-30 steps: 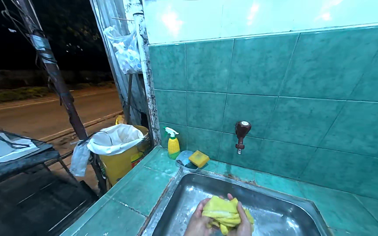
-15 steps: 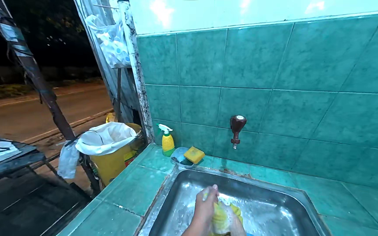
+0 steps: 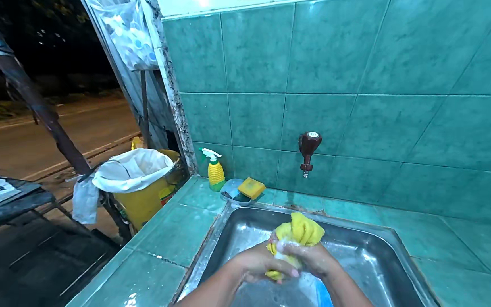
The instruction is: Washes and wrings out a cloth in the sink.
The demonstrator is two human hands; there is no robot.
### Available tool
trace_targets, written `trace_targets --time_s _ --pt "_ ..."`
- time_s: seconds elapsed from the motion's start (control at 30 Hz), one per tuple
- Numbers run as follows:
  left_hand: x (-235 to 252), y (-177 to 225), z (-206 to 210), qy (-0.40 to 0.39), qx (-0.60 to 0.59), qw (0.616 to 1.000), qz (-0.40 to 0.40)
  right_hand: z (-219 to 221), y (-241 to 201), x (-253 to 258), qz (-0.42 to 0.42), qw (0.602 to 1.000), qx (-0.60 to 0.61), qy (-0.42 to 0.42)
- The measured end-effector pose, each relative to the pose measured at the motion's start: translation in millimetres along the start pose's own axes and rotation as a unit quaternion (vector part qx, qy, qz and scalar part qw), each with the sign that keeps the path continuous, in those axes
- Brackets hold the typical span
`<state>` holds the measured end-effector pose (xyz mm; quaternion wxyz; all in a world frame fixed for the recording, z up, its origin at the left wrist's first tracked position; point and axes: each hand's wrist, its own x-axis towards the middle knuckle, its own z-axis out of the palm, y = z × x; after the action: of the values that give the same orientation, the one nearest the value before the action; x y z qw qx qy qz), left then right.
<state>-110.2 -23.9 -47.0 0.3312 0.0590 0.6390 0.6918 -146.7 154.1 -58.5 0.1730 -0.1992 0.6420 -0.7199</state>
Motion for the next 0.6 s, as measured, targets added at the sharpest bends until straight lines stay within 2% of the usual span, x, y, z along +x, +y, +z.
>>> trace_targets --time_s 0.07,0.17,0.3,0.43,0.47,0.5,0.53,0.6 --pt "6.2 8.0 5.2 0.056 0.108 0.992 -0.008 5.6 6.5 7.2 0.013 0.997 -0.017 0.075" --pt "9.1 18.6 14.6 0.13 0.265 0.955 -0.012 13.0 25.2 19.7 -0.002 0.986 -0.056 0.158" --pt "29.6 -5.1 12.3 0.232 0.36 0.903 0.016 33.5 36.5 26.0 -0.017 0.956 -0.03 0.291" --pt "40.4 -21.9 20.5 0.289 0.47 0.833 -0.045 53.3 42.5 28.9 0.045 0.909 0.014 0.413" --pt "39.6 -23.2 21.1 0.286 0.478 0.828 -0.061 55.8 41.5 28.3 0.065 0.904 0.019 0.423" --pt "38.1 -24.5 19.3 0.274 0.465 0.839 -0.064 55.0 40.9 26.3 0.084 0.907 0.012 0.413" --pt "35.5 -26.3 14.5 0.254 0.424 0.868 -0.05 51.5 40.8 22.6 0.09 0.918 -0.001 0.385" --pt "23.8 -27.1 0.0 0.156 0.257 0.954 -0.011 39.4 39.5 10.9 0.056 0.955 -0.025 0.291"
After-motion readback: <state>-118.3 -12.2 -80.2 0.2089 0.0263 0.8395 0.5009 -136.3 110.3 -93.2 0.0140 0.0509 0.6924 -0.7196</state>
